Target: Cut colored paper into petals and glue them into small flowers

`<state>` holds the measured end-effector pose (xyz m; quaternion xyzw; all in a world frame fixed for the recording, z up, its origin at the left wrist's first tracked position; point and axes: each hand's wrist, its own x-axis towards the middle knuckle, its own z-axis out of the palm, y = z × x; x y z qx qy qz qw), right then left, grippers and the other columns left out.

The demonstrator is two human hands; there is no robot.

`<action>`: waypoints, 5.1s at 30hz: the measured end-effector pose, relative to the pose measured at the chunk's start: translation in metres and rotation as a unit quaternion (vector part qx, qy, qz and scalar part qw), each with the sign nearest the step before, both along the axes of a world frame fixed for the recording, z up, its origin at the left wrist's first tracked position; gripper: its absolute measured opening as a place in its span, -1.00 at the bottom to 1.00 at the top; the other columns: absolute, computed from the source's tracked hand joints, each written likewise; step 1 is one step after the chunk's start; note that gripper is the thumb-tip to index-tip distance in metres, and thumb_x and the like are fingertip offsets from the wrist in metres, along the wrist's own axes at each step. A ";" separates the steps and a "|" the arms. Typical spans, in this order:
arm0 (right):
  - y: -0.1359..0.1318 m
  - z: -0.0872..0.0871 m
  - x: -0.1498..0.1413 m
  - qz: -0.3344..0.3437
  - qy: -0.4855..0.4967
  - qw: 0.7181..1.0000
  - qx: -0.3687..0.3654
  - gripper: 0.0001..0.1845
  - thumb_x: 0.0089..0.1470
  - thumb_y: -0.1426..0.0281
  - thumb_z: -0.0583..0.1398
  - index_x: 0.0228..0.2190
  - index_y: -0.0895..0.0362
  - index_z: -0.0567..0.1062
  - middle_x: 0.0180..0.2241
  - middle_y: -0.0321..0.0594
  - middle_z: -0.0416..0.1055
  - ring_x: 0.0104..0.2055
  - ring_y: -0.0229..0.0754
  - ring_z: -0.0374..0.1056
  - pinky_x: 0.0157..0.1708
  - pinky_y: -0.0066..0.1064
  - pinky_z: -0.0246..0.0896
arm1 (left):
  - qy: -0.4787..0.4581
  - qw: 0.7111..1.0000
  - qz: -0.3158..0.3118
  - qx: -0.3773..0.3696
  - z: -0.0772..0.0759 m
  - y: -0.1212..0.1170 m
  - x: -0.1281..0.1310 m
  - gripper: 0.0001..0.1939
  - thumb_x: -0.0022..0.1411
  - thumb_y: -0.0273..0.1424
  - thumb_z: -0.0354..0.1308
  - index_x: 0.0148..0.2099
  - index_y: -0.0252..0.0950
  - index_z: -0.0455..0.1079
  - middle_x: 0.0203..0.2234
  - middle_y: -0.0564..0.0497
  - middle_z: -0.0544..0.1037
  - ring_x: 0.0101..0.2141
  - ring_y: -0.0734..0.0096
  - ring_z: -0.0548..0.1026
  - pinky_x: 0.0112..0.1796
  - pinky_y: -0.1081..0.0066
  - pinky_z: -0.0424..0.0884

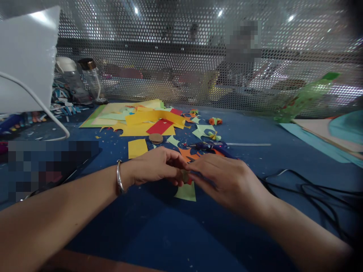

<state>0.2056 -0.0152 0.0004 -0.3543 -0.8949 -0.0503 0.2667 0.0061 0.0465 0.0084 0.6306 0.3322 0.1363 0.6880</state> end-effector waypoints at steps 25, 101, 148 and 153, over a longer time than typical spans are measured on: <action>-0.001 -0.006 -0.001 -0.049 0.017 0.997 -0.061 -0.84 0.14 0.48 0.18 -0.22 0.21 0.52 -0.34 -0.15 0.51 -0.34 -0.11 0.43 -0.37 -0.30 0.33 | -0.033 0.998 0.056 -0.019 -0.003 0.004 0.001 -0.89 0.10 -0.53 0.21 -0.26 -0.39 0.40 -0.43 -0.05 0.59 -0.40 0.41 0.58 -0.30 0.38 0.47; -0.002 -0.006 0.001 -0.031 -0.023 0.995 -0.087 -0.84 0.16 0.49 0.11 -0.23 0.19 0.47 -0.33 -0.10 0.51 -0.29 -0.08 0.44 -0.30 -0.26 0.37 | -0.005 0.999 0.037 0.002 0.000 0.004 0.003 -0.89 0.10 -0.54 0.19 -0.26 -0.39 0.46 -0.38 -0.05 0.59 -0.40 0.47 0.55 -0.29 0.42 0.46; 0.001 -0.005 -0.004 -0.108 0.158 0.960 -0.205 -0.66 0.14 0.42 0.23 -0.02 0.06 0.44 -0.31 -0.32 0.51 -0.40 -0.31 0.42 -0.37 -0.47 0.35 | -0.006 0.961 0.125 0.248 -0.014 0.008 0.002 -0.87 0.08 -0.50 0.24 -0.27 -0.33 0.41 -0.42 0.03 0.58 -0.42 0.51 0.53 -0.37 0.48 0.44; 0.000 -0.005 -0.001 -0.115 0.164 0.960 -0.197 -0.70 0.16 0.38 0.22 -0.04 0.05 0.45 -0.32 -0.31 0.53 -0.38 -0.30 0.45 -0.35 -0.45 0.37 | 0.007 0.946 0.137 0.294 -0.010 0.007 0.003 -0.88 0.09 -0.44 0.23 -0.28 -0.32 0.41 -0.43 0.01 0.58 -0.41 0.47 0.53 -0.38 0.46 0.45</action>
